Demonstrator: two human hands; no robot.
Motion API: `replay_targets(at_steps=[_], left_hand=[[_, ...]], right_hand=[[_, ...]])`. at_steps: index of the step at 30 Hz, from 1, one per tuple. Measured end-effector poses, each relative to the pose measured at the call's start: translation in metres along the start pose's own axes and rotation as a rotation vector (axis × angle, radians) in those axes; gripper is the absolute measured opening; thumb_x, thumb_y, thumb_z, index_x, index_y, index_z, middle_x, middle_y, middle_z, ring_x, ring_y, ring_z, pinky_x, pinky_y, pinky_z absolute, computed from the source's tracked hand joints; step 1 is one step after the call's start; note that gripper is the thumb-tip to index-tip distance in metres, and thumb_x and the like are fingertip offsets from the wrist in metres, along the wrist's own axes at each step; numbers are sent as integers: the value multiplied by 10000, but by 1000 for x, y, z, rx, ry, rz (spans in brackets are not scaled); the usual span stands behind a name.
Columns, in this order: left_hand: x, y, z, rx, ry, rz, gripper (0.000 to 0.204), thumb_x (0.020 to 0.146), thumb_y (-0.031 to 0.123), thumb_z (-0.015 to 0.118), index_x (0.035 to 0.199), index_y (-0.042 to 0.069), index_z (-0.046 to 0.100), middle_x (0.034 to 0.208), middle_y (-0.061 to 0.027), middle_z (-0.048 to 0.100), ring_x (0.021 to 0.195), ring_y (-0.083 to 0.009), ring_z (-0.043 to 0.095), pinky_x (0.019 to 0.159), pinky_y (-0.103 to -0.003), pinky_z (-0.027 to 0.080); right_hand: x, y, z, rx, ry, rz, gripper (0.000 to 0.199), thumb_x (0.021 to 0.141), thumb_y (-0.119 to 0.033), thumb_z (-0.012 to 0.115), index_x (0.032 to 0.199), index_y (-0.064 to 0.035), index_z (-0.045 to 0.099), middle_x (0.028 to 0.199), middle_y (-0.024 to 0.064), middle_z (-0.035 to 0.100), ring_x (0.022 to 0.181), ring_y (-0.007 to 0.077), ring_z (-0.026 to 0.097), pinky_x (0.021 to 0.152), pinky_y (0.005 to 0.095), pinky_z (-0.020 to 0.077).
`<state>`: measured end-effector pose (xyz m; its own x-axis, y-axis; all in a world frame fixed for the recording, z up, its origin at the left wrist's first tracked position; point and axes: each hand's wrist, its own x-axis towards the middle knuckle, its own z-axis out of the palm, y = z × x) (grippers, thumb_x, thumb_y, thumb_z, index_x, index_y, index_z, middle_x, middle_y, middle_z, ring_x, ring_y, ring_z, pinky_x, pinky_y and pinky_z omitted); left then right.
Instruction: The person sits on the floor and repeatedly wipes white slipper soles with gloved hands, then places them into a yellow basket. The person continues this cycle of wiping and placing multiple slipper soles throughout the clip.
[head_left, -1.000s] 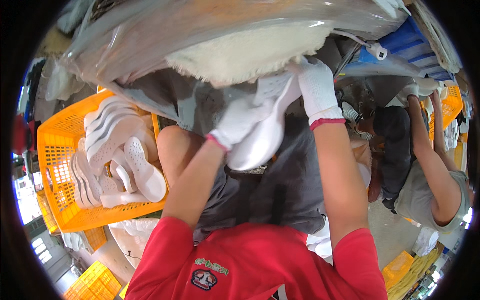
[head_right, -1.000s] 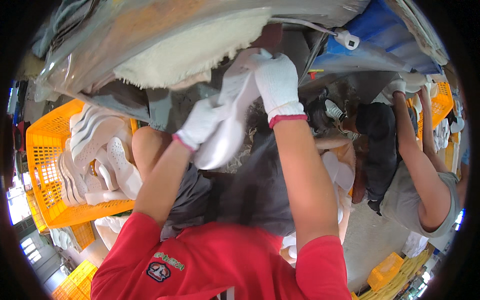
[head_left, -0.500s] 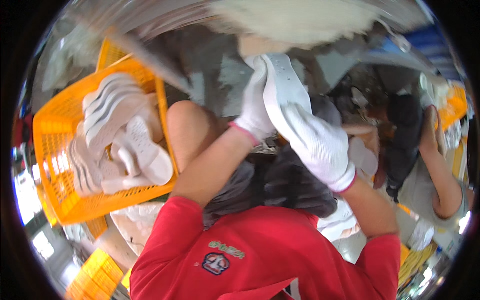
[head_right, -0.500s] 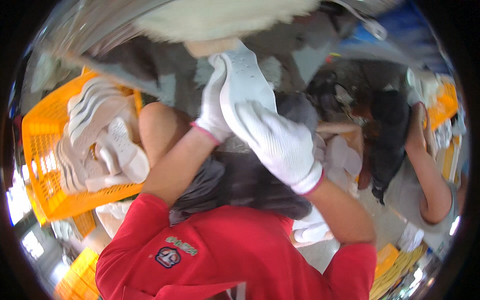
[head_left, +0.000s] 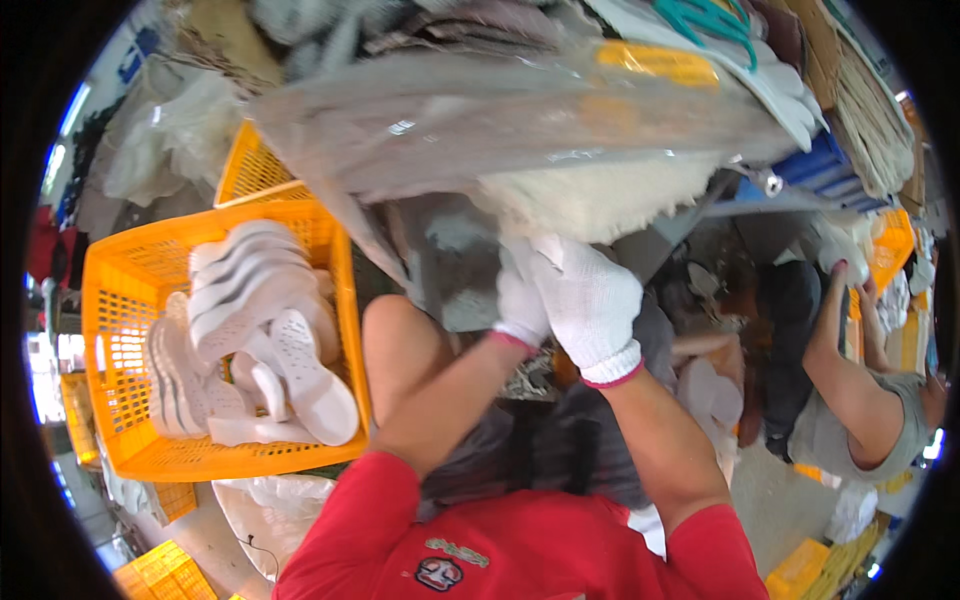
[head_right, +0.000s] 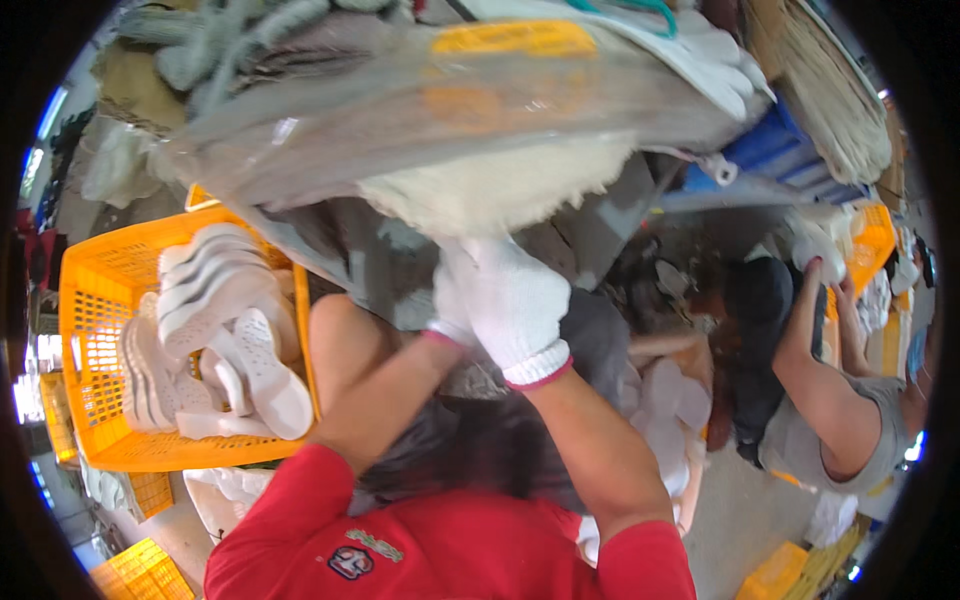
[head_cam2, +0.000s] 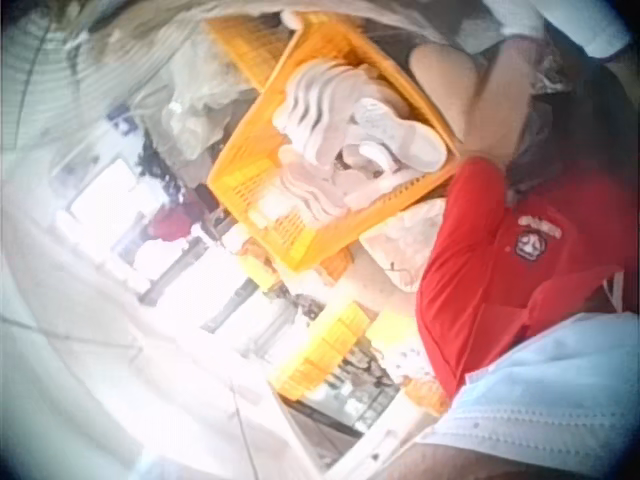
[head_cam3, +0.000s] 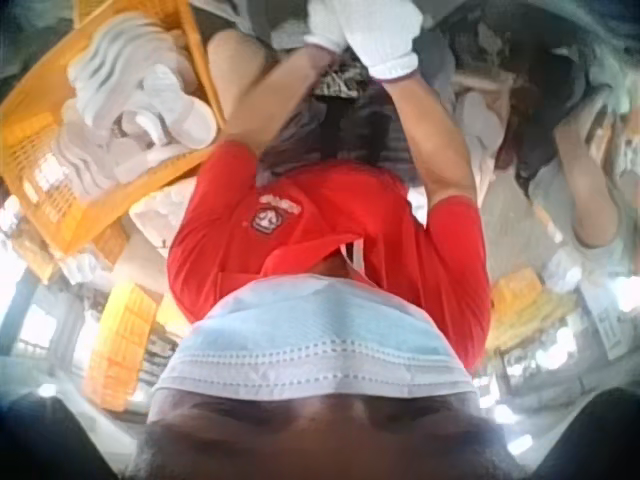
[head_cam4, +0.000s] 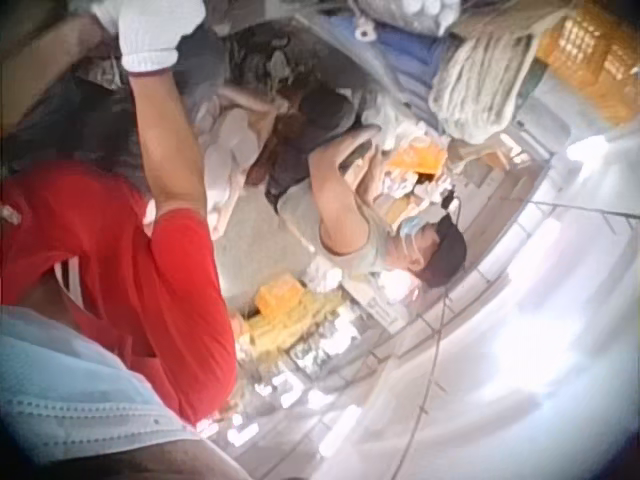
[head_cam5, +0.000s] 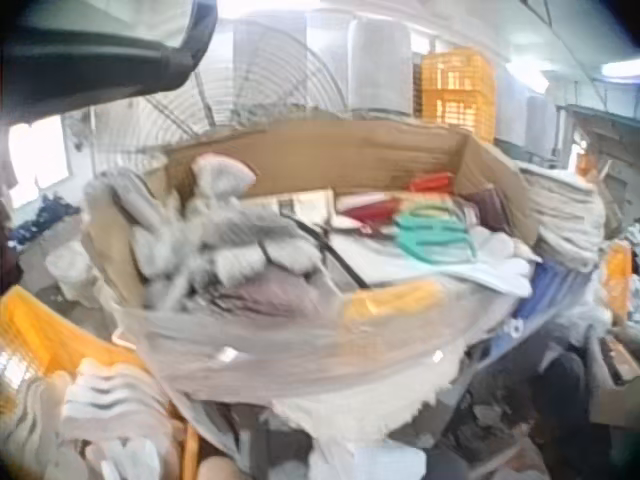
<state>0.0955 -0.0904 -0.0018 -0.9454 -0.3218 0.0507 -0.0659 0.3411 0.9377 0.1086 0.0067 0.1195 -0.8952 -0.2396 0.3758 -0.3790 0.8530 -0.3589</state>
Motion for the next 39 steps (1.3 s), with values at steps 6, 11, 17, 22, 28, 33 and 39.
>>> replay_targets(at_steps=[6, 11, 17, 22, 28, 33, 39], left_hand=[[6, -14, 16, -1354, -543, -233, 371, 1173, 385, 457, 1195, 81, 669, 1076, -115, 757, 967, -269, 759, 890, -405, 622], [54, 35, -17, -1276, -343, -740, 371, 1183, 481, 449, 1258, 153, 606, 926, -68, 660, 741, -242, 669, 682, -414, 594], [29, 51, -28, -1307, -272, -626, 493, 1193, 581, 350, 1248, 165, 610, 902, -48, 639, 729, -236, 661, 641, -419, 577], [20, 8, -2, -1601, -490, -745, 534, 1189, 582, 334, 1341, 132, 577, 950, -87, 684, 779, -290, 707, 632, -488, 618], [80, -27, -14, -367, -218, 219, 438, 1177, 424, 417, 1374, 106, 644, 1110, -112, 759, 959, -309, 754, 849, -468, 635], [41, -30, -22, -798, -471, -176, 452, 1172, 397, 450, 1344, 44, 672, 1190, -175, 766, 1100, -312, 761, 997, -460, 619], [24, -8, -3, -1123, -5, -348, 586, 1179, 520, 465, 1311, -8, 682, 1123, -139, 788, 1027, -264, 779, 935, -397, 631]], right_hand=[[3, -10, -31, 435, -407, 182, 601, 901, -251, 793, 1455, -54, 668, 1237, 222, 748, 1060, 402, 733, 931, 435, 588], [-1, -15, -41, 726, -588, 242, 815, 869, -93, 847, 1599, -28, 490, 1406, 114, 678, 1234, 211, 681, 1020, 334, 563], [-19, -21, -50, 1106, -640, 534, 431, 989, -128, 764, 1389, -26, 638, 1171, 80, 730, 1000, 173, 737, 847, 331, 605], [-81, -29, -62, 286, -366, 239, 840, 758, -261, 988, 1463, 13, 621, 1227, 221, 765, 1080, 339, 787, 962, 429, 617], [3, -24, -34, 199, -327, 197, 561, 786, -396, 952, 1154, -21, 754, 992, 208, 783, 921, 394, 781, 835, 481, 633], [-16, -21, -39, 255, -176, 70, 497, 792, -383, 970, 1100, -49, 769, 967, 176, 791, 863, 375, 790, 788, 438, 636], [2, -12, -5, 435, -154, 271, 495, 828, -392, 930, 1140, -25, 819, 970, 210, 801, 874, 325, 807, 816, 387, 621]])
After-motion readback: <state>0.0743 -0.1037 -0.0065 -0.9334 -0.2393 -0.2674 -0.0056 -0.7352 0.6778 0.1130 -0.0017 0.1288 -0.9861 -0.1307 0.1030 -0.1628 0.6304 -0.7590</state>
